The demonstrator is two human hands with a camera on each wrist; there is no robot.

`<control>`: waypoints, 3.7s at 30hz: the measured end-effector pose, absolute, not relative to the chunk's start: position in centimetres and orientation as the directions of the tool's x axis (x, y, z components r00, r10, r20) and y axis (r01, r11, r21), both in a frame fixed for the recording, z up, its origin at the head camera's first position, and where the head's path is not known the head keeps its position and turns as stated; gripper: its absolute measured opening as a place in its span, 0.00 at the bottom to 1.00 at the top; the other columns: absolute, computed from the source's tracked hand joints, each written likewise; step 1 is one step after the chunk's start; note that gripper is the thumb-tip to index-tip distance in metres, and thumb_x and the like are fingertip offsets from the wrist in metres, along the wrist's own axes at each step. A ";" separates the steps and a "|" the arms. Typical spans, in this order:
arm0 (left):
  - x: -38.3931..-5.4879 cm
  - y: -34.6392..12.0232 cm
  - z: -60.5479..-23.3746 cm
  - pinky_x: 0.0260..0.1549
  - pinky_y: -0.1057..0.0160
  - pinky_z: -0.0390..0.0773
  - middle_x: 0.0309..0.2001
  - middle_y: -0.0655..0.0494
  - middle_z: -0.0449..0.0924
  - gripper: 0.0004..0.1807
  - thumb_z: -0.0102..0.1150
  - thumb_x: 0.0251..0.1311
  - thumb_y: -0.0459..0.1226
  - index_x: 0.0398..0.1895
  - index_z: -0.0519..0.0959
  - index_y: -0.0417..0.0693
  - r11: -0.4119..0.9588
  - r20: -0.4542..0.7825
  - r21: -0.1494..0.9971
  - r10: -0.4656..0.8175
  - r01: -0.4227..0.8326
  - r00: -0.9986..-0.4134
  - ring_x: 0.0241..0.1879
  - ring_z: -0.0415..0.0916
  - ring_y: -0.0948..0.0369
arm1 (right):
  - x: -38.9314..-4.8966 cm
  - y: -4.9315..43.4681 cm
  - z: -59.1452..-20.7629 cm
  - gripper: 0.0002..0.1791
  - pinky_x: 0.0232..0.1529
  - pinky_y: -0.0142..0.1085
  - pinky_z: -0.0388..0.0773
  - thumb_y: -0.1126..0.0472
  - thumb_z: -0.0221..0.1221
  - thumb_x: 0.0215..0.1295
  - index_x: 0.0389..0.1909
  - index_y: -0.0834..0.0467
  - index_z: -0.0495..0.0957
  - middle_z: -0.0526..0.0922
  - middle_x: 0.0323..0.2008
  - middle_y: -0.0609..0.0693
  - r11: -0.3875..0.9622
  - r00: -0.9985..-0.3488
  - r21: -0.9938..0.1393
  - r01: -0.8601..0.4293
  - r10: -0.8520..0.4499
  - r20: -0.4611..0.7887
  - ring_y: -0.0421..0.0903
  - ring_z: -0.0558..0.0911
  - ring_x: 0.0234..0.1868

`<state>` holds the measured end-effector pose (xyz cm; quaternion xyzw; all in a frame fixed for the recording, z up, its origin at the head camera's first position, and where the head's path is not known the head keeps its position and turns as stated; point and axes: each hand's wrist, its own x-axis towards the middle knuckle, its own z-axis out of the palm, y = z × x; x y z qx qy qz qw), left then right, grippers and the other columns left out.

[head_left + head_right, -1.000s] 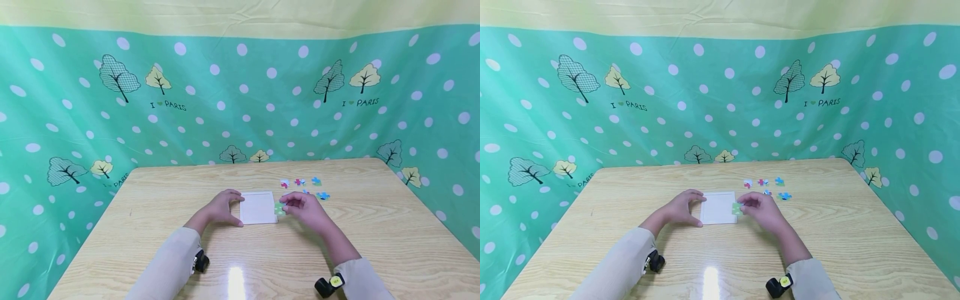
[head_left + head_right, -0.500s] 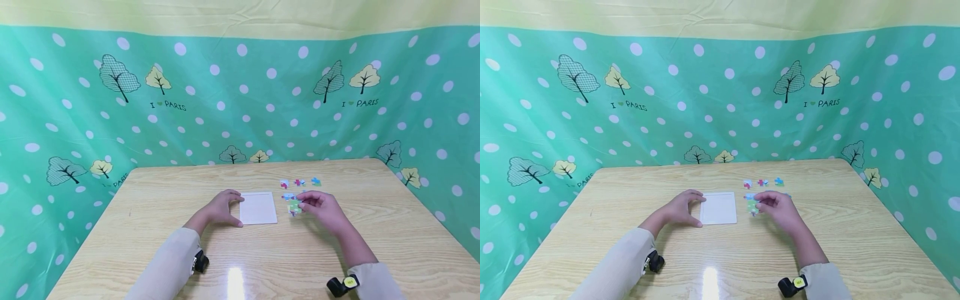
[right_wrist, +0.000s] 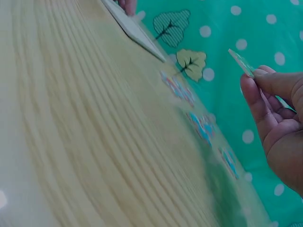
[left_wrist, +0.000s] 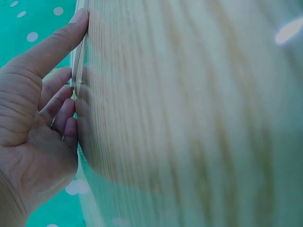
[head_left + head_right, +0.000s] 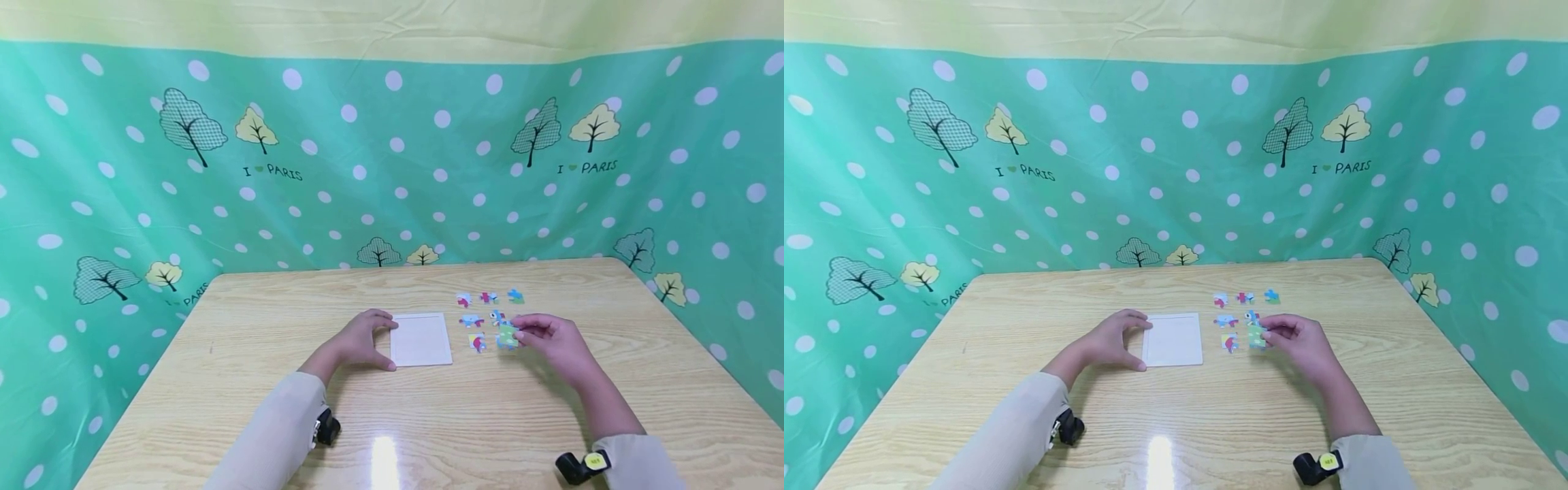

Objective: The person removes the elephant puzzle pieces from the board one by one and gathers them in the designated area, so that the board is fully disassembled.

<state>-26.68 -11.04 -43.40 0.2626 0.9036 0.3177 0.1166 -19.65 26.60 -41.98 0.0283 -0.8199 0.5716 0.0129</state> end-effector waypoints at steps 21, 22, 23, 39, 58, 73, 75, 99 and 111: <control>-26.7 -10.9 -43.1 0.68 0.48 0.56 0.67 0.49 0.65 0.46 0.83 0.35 0.47 0.63 0.75 0.47 0.664 -0.042 0.627 0.552 0.408 -0.833 0.69 0.58 0.48 | -20.9 31.1 -43.1 0.19 0.43 0.36 0.82 0.65 0.61 0.66 0.54 0.70 0.76 0.80 0.50 0.64 0.418 -1.000 -0.909 -0.009 -0.001 0.009 0.43 0.83 0.40; -26.7 -10.9 -43.1 0.68 0.49 0.56 0.68 0.50 0.65 0.46 0.82 0.35 0.47 0.63 0.75 0.47 0.668 -0.047 0.624 0.549 0.405 -0.834 0.69 0.58 0.48 | -20.9 31.1 -43.2 0.18 0.42 0.35 0.82 0.65 0.61 0.66 0.54 0.70 0.76 0.80 0.50 0.64 0.424 -1.000 -0.906 -0.003 -0.001 0.003 0.43 0.83 0.39; -26.7 -10.9 -43.2 0.68 0.49 0.56 0.68 0.50 0.65 0.46 0.82 0.35 0.47 0.63 0.75 0.47 0.670 -0.047 0.621 0.549 0.406 -0.835 0.69 0.58 0.48 | -21.0 31.2 -43.2 0.18 0.42 0.35 0.82 0.65 0.62 0.65 0.53 0.70 0.76 0.80 0.49 0.63 0.431 -1.000 -0.902 0.005 0.002 -0.005 0.43 0.83 0.39; -26.5 -11.0 -43.1 0.68 0.48 0.57 0.67 0.48 0.66 0.45 0.83 0.35 0.46 0.62 0.76 0.45 0.660 -0.031 0.631 0.546 0.407 -0.837 0.68 0.59 0.48 | -22.0 31.5 -44.4 0.11 0.40 0.35 0.77 0.66 0.61 0.65 0.47 0.63 0.82 0.81 0.48 0.60 0.671 -0.999 -0.741 0.027 0.005 -0.032 0.54 0.77 0.47; -26.5 -10.9 -43.2 0.68 0.48 0.56 0.67 0.48 0.65 0.45 0.82 0.36 0.46 0.62 0.75 0.45 0.663 -0.033 0.631 0.543 0.404 -0.839 0.68 0.58 0.47 | -21.7 31.8 -44.4 0.12 0.36 0.32 0.79 0.67 0.62 0.63 0.47 0.66 0.82 0.83 0.43 0.59 0.687 -1.000 -0.727 -0.012 -0.027 -0.009 0.49 0.80 0.41; -26.7 -11.3 -43.9 0.68 0.48 0.55 0.68 0.50 0.65 0.45 0.82 0.36 0.49 0.63 0.75 0.47 0.661 -0.036 0.631 0.547 0.405 -0.836 0.69 0.57 0.48 | -21.2 31.8 -44.0 0.20 0.37 0.31 0.78 0.62 0.65 0.62 0.54 0.65 0.78 0.81 0.45 0.57 0.625 -1.000 -0.781 0.012 -0.006 -0.020 0.50 0.78 0.44; -26.7 -11.4 -44.1 0.68 0.48 0.56 0.68 0.51 0.65 0.45 0.82 0.36 0.49 0.62 0.75 0.47 0.651 -0.036 0.646 0.548 0.399 -0.836 0.70 0.57 0.49 | -21.1 31.8 -44.0 0.21 0.38 0.31 0.78 0.61 0.65 0.62 0.55 0.64 0.77 0.81 0.45 0.58 0.612 -1.000 -0.791 0.008 -0.008 -0.017 0.49 0.78 0.45; -24.3 -14.8 -41.6 0.63 0.45 0.66 0.60 0.46 0.72 0.29 0.73 0.52 0.33 0.59 0.75 0.39 0.120 0.182 0.967 0.290 0.224 -0.939 0.62 0.68 0.49 | -19.2 30.5 -42.2 0.30 0.45 0.29 0.79 0.55 0.64 0.65 0.64 0.63 0.69 0.73 0.58 0.63 0.492 -0.994 -0.864 -0.102 -0.095 0.063 0.58 0.76 0.54; -22.1 -18.4 -40.4 0.62 0.50 0.67 0.62 0.43 0.69 0.28 0.70 0.53 0.28 0.58 0.75 0.35 0.133 0.319 0.926 0.230 0.354 -0.919 0.62 0.66 0.56 | -18.4 30.5 -41.0 0.30 0.51 0.21 0.69 0.57 0.64 0.65 0.65 0.61 0.67 0.70 0.60 0.60 0.545 -0.972 -0.805 -0.235 -0.128 0.198 0.46 0.72 0.55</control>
